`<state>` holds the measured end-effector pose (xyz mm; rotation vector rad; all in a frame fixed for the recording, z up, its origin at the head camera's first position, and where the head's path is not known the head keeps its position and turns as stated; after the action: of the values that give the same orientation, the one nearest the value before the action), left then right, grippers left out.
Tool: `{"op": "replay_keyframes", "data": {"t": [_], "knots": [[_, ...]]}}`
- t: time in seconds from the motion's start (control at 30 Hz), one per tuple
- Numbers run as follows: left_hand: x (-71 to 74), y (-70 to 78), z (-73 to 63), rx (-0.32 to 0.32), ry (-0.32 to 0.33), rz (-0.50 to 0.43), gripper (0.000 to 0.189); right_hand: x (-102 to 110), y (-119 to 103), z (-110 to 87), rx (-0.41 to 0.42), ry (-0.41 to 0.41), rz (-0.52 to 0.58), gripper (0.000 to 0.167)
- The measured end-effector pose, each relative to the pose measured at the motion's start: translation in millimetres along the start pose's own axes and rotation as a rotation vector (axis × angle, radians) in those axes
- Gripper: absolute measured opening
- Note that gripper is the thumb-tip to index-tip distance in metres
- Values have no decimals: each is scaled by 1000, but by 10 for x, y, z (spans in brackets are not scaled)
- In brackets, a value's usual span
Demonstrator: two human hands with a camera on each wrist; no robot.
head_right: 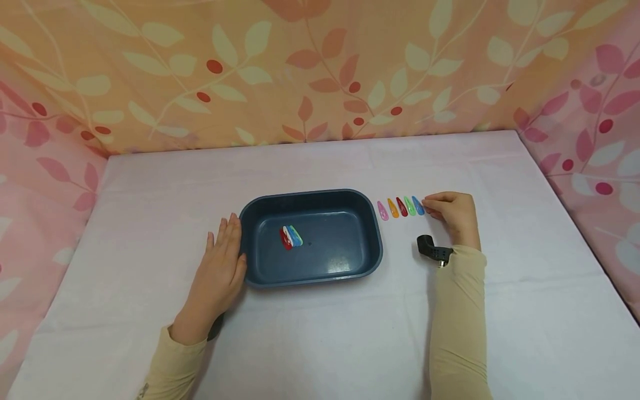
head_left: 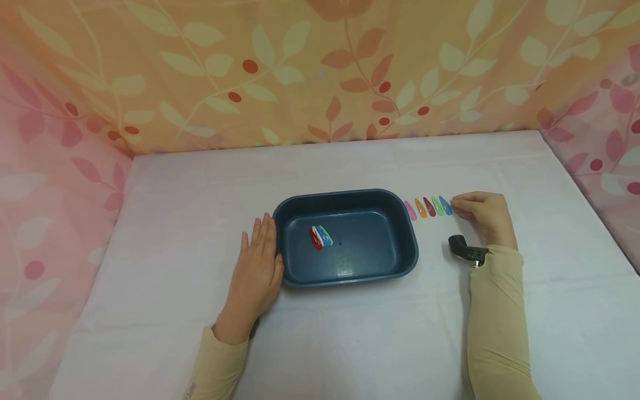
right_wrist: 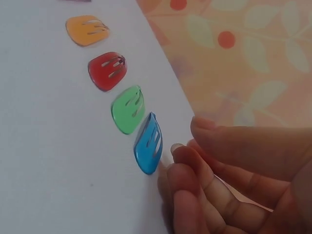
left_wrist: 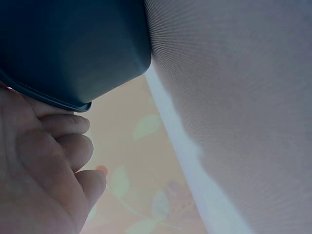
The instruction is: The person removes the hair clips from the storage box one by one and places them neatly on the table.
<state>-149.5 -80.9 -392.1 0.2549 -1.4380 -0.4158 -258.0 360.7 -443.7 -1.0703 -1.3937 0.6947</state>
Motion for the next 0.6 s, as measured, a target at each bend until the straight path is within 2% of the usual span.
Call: {"op": "replay_keyframes", "data": {"t": [0.07, 0.27, 0.47, 0.6], "knots": [[-3, 1, 3, 2, -4, 0, 61, 6, -1, -9, -4, 6, 31, 3], [-5, 4, 4, 2, -7, 5, 61, 9, -14, -30, -18, 12, 56, 1], [-9, 0, 1, 8, -13, 2, 61, -12, 23, 5, -44, 7, 52, 31], [-13, -3, 3, 11, -12, 3, 61, -32, 17, 49, -22, 3, 55, 38]]}}
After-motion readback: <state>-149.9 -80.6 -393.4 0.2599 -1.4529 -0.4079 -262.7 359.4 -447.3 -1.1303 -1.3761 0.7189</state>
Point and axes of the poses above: each hand's wrist, its own z-axis towards the middle knuckle, its own x-axis out of the back of the hand, y = z × x, the point moved 10 cm from there along z, towards the middle knuckle, and after that the axes turned 11 degrees about x, right-handed, at the moved point
